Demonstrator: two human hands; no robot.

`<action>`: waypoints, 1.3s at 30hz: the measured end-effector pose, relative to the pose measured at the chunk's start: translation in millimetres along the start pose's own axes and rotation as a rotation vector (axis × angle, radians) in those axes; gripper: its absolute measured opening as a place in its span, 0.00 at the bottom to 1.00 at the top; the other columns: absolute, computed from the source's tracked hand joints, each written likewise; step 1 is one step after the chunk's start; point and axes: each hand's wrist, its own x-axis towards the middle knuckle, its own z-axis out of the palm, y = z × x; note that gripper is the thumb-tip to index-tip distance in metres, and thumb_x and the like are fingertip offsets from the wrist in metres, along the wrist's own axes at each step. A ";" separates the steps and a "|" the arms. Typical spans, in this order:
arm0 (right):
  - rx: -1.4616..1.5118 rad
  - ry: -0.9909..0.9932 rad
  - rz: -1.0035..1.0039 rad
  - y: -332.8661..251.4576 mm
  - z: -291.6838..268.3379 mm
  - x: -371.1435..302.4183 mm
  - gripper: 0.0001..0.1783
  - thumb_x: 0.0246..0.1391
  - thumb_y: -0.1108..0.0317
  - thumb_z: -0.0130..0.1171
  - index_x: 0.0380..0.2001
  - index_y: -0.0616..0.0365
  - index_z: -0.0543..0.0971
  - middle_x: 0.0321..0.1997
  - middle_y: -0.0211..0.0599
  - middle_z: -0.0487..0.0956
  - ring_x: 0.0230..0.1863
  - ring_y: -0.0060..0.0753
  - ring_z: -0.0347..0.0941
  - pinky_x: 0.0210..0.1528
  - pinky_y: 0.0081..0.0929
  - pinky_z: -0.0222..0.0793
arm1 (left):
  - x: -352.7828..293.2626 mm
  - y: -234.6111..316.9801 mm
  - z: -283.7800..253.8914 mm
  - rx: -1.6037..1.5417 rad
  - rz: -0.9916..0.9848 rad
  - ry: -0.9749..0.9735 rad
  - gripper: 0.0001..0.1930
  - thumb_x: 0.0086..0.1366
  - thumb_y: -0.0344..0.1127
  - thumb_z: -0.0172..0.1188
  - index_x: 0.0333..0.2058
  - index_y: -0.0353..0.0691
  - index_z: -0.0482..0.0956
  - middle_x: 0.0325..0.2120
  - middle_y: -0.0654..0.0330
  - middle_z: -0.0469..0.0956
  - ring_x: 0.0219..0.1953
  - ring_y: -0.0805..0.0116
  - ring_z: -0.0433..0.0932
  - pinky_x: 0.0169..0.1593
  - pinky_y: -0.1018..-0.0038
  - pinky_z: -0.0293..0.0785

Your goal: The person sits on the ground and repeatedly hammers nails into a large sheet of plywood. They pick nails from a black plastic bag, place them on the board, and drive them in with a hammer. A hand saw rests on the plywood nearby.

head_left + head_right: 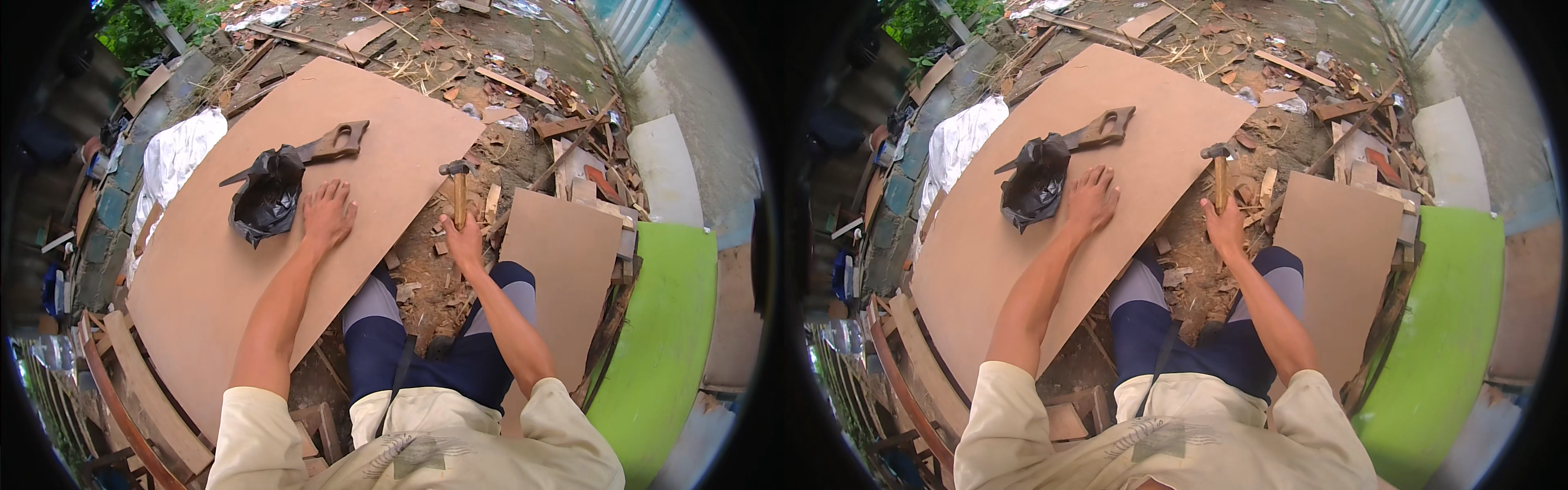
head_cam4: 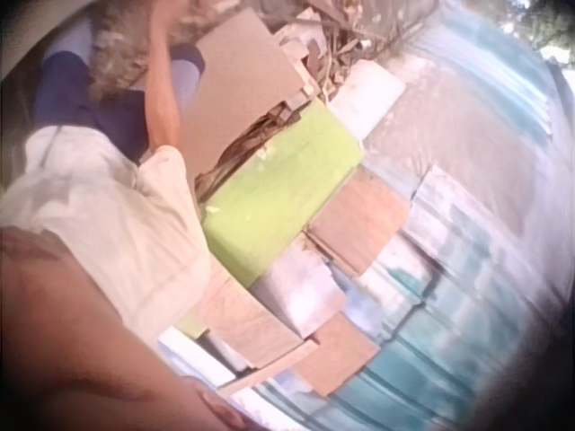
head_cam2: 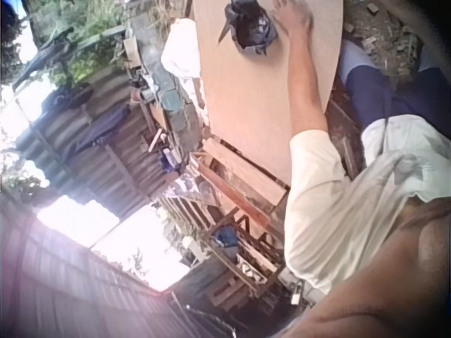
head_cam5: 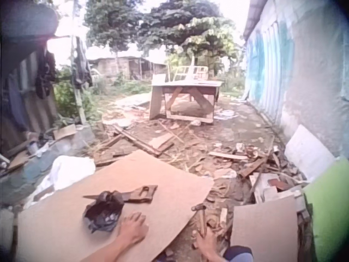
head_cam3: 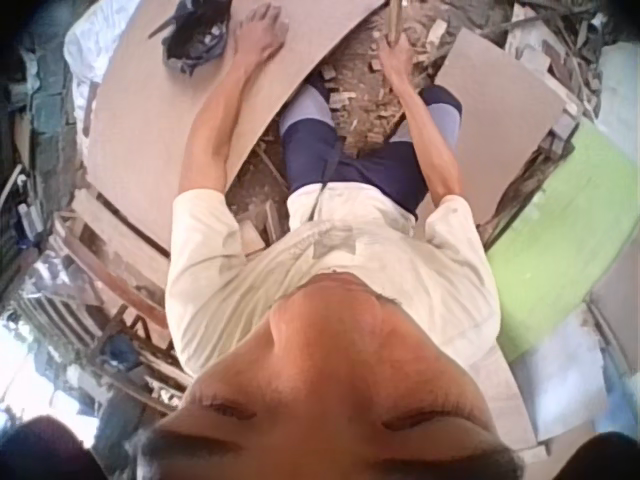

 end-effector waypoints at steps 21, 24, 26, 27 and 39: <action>0.668 -0.403 0.292 -4.6 72.8 -54.2 0.12 0.61 0.69 0.67 0.42 0.57 0.74 0.39 0.29 0.76 0.39 0.26 0.75 0.41 0.34 0.78 | -176.9 38.1 -28.9 0.158 -0.367 -0.157 0.70 0.45 0.78 0.66 0.74 0.33 0.48 0.76 0.43 0.45 0.78 0.46 0.41 0.75 0.42 0.38; 0.714 -0.463 0.238 -2.7 86.0 -73.1 0.13 0.61 0.69 0.67 0.44 0.58 0.75 0.40 0.28 0.76 0.39 0.26 0.75 0.43 0.34 0.78 | -184.7 27.5 -18.7 0.095 -0.276 -0.014 0.69 0.43 0.76 0.68 0.73 0.33 0.50 0.75 0.42 0.47 0.78 0.46 0.43 0.75 0.43 0.39; 0.707 -0.508 0.188 -1.3 92.3 -80.9 0.13 0.60 0.68 0.68 0.43 0.57 0.76 0.38 0.26 0.76 0.38 0.23 0.73 0.43 0.28 0.72 | -182.3 24.7 -16.7 0.039 -0.259 -0.030 0.67 0.43 0.73 0.69 0.73 0.34 0.52 0.75 0.43 0.49 0.77 0.48 0.45 0.75 0.43 0.40; 0.706 -0.528 0.185 -9.6 93.1 -86.8 0.12 0.60 0.68 0.69 0.42 0.57 0.76 0.37 0.25 0.75 0.37 0.22 0.72 0.43 0.27 0.71 | -182.5 24.0 -19.4 0.015 -0.254 -0.040 0.66 0.43 0.72 0.70 0.73 0.34 0.53 0.74 0.44 0.51 0.77 0.49 0.47 0.75 0.43 0.41; 0.604 -0.594 0.153 -25.7 100.1 -92.5 0.11 0.55 0.72 0.70 0.36 0.53 0.76 0.30 0.22 0.73 0.32 0.20 0.68 0.37 0.24 0.64 | -143.9 -40.4 -47.0 -0.285 -0.294 0.099 0.42 0.60 0.59 0.66 0.68 0.43 0.67 0.63 0.44 0.71 0.64 0.47 0.71 0.66 0.55 0.68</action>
